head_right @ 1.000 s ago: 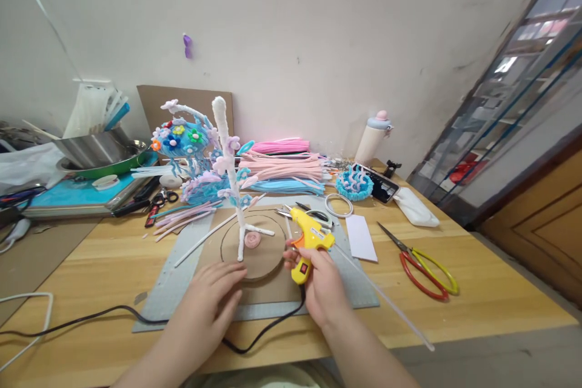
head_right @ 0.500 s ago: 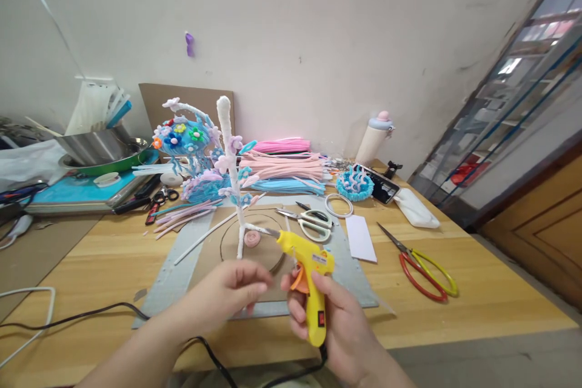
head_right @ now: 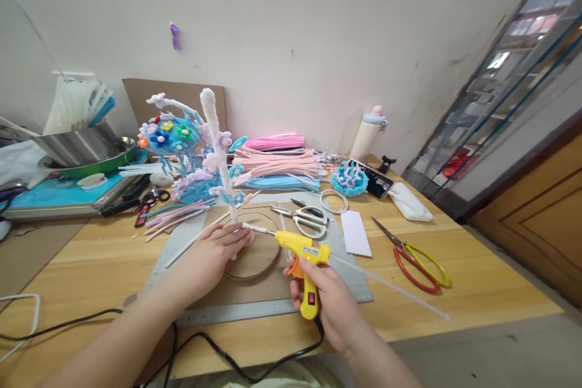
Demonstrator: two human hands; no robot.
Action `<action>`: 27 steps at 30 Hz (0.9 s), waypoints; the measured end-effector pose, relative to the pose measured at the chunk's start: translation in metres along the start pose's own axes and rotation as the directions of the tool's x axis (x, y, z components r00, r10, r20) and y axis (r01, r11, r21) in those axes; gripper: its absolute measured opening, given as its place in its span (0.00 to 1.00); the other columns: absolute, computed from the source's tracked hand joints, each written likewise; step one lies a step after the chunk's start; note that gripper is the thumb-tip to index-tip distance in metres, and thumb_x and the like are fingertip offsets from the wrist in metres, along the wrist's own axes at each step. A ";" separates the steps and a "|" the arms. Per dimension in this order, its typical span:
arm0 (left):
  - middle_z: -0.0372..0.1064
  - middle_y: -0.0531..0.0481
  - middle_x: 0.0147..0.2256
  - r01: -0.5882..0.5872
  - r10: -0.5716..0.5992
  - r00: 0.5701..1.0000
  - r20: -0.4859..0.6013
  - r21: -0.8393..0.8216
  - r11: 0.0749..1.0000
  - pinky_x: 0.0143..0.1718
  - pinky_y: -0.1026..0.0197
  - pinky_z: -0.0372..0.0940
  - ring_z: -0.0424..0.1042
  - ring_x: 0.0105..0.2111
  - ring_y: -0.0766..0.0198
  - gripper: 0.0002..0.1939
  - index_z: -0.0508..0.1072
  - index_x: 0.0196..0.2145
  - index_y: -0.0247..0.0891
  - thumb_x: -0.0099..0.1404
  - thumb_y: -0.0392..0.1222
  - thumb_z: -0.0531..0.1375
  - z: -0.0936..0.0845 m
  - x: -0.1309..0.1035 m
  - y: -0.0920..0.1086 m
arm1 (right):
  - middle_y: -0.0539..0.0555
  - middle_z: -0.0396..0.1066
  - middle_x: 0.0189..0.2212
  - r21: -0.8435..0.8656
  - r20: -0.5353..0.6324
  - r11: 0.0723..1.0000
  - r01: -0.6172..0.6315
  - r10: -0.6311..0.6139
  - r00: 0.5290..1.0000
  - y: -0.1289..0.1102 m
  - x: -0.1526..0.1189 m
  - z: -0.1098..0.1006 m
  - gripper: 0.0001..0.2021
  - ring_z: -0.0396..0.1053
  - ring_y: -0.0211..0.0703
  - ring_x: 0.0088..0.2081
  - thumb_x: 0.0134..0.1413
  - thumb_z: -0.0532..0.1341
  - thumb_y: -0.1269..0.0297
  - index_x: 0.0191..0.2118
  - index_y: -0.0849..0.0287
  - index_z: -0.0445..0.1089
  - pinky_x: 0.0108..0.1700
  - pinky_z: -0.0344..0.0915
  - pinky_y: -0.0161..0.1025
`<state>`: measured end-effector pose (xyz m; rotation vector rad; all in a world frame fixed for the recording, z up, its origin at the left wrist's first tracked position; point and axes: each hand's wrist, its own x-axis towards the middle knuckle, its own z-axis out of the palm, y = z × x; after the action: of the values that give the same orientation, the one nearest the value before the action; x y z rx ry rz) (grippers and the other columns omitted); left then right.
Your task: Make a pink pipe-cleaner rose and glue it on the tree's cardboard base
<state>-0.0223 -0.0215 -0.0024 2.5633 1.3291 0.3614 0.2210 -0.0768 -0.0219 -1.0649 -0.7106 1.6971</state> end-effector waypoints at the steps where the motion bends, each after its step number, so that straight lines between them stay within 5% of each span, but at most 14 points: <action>1: 0.59 0.52 0.61 -0.007 0.006 1.000 0.009 0.032 0.999 0.64 0.46 0.41 0.52 0.63 0.58 0.29 0.62 0.59 0.47 0.63 0.27 0.48 0.003 -0.002 0.000 | 0.54 0.71 0.33 -0.001 -0.004 1.000 -0.006 0.006 1.000 0.000 0.000 -0.001 0.14 0.63 0.34 0.25 0.53 0.64 0.54 0.37 0.62 0.72 0.23 0.62 0.31; 7: 0.53 0.57 0.63 -0.028 0.021 0.998 0.053 0.140 0.990 0.64 0.42 0.32 0.48 0.65 0.60 0.37 0.55 0.63 0.52 0.59 0.24 0.47 0.007 -0.006 -0.009 | 0.54 0.71 0.33 -0.015 -0.023 1.000 -0.014 0.013 1.000 0.001 -0.002 -0.002 0.14 0.63 0.34 0.25 0.53 0.64 0.54 0.37 0.61 0.72 0.23 0.62 0.31; 12: 0.58 0.57 0.61 -0.037 0.026 0.997 0.068 0.160 0.986 0.65 0.42 0.28 0.51 0.64 0.61 0.36 0.59 0.60 0.51 0.59 0.23 0.47 0.002 -0.001 -0.010 | 0.54 0.71 0.34 -0.022 -0.009 1.000 -0.021 0.021 1.000 0.003 0.001 0.002 0.15 0.64 0.34 0.25 0.53 0.64 0.53 0.38 0.61 0.72 0.23 0.63 0.31; 21: 0.58 0.49 0.61 -0.102 0.092 0.994 0.053 0.232 0.967 0.66 0.46 0.32 0.54 0.63 0.60 0.28 0.59 0.61 0.41 0.64 0.29 0.48 0.007 0.003 -0.007 | 0.54 0.71 0.34 -0.006 0.000 0.999 -0.045 0.045 0.999 0.001 0.014 0.005 0.14 0.64 0.34 0.25 0.53 0.64 0.54 0.38 0.61 0.72 0.23 0.63 0.31; 27: 0.54 0.54 0.63 -0.120 0.109 0.991 0.072 0.157 0.980 0.65 0.42 0.34 0.50 0.64 0.61 0.40 0.53 0.63 0.48 0.55 0.21 0.47 -0.001 -0.002 -0.012 | 0.53 0.71 0.33 -0.006 -0.017 0.999 -0.040 0.040 0.999 0.002 0.017 0.003 0.15 0.63 0.33 0.24 0.52 0.65 0.54 0.37 0.61 0.72 0.23 0.63 0.31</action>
<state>-0.0331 -0.0164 -0.0053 2.7670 1.2386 0.1978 0.2147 -0.0616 -0.0276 -1.1036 -0.6882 1.7186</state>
